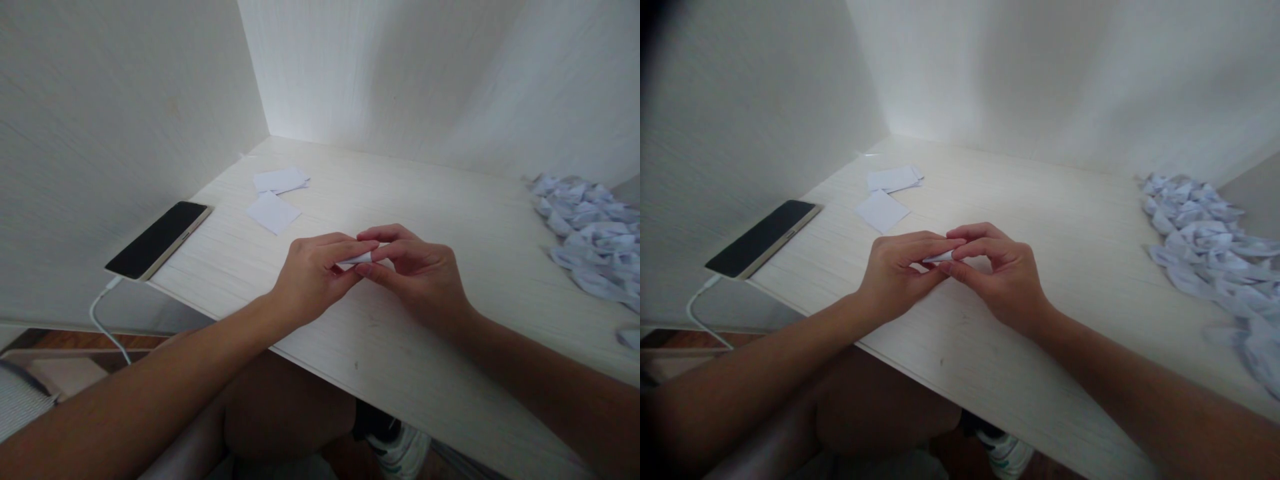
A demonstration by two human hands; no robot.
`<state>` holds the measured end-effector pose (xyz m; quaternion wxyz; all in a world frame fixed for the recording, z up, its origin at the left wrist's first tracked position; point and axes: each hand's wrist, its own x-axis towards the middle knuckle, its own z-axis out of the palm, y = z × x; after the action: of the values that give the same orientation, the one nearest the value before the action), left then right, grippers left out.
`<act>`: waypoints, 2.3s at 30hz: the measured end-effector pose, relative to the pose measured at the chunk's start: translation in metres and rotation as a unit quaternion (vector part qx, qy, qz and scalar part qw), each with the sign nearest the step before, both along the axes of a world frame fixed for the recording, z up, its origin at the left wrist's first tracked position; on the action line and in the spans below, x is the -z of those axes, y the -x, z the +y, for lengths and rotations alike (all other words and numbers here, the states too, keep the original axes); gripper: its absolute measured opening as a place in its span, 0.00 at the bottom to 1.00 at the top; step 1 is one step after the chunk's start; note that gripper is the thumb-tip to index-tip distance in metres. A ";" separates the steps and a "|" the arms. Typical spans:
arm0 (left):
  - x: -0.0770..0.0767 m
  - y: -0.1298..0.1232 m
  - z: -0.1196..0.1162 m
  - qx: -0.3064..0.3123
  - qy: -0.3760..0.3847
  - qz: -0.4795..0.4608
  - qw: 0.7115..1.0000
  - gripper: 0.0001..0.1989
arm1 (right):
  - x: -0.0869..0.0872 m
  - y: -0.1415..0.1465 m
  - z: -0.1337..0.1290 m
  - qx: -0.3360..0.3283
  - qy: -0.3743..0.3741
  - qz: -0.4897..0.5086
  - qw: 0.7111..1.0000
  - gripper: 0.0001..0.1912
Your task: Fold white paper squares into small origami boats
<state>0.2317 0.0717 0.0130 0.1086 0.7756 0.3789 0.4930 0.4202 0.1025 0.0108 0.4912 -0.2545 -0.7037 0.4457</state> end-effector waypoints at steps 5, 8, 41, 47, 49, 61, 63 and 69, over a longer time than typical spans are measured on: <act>-0.004 0.001 -0.001 0.008 0.042 -0.062 0.997 0.09 | 0.002 0.002 0.001 0.033 0.009 0.029 0.999 0.16; -0.010 0.005 -0.001 -0.001 0.102 -0.124 0.987 0.10 | 0.001 0.003 0.002 0.033 0.035 0.040 0.998 0.20; 0.002 0.011 -0.003 0.020 0.324 -0.288 0.901 0.18 | 0.000 0.006 0.001 0.019 0.118 0.018 0.993 0.16; 0.000 0.007 -0.003 0.014 0.300 -0.275 0.913 0.15 | 0.001 0.006 0.002 0.043 0.107 0.017 0.993 0.15; -0.006 0.008 -0.004 0.017 0.301 -0.270 0.914 0.15 | 0.001 0.006 0.003 0.047 0.100 0.009 0.994 0.14; -0.021 0.014 -0.008 -0.001 0.212 -0.143 0.967 0.05 | -0.001 0.005 -0.005 0.084 0.002 -0.028 0.996 0.09; -0.020 0.012 -0.010 -0.011 0.202 -0.137 0.970 0.05 | 0.000 0.005 -0.006 0.098 -0.014 -0.031 0.995 0.10; -0.022 0.017 -0.009 -0.021 0.143 -0.031 0.989 0.04 | -0.001 0.003 -0.003 0.103 -0.033 -0.047 0.993 0.06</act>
<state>0.2145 0.0625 0.0352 0.2201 0.7285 0.4581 0.4592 0.4174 0.0991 0.0122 0.5090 -0.3303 -0.7103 0.3569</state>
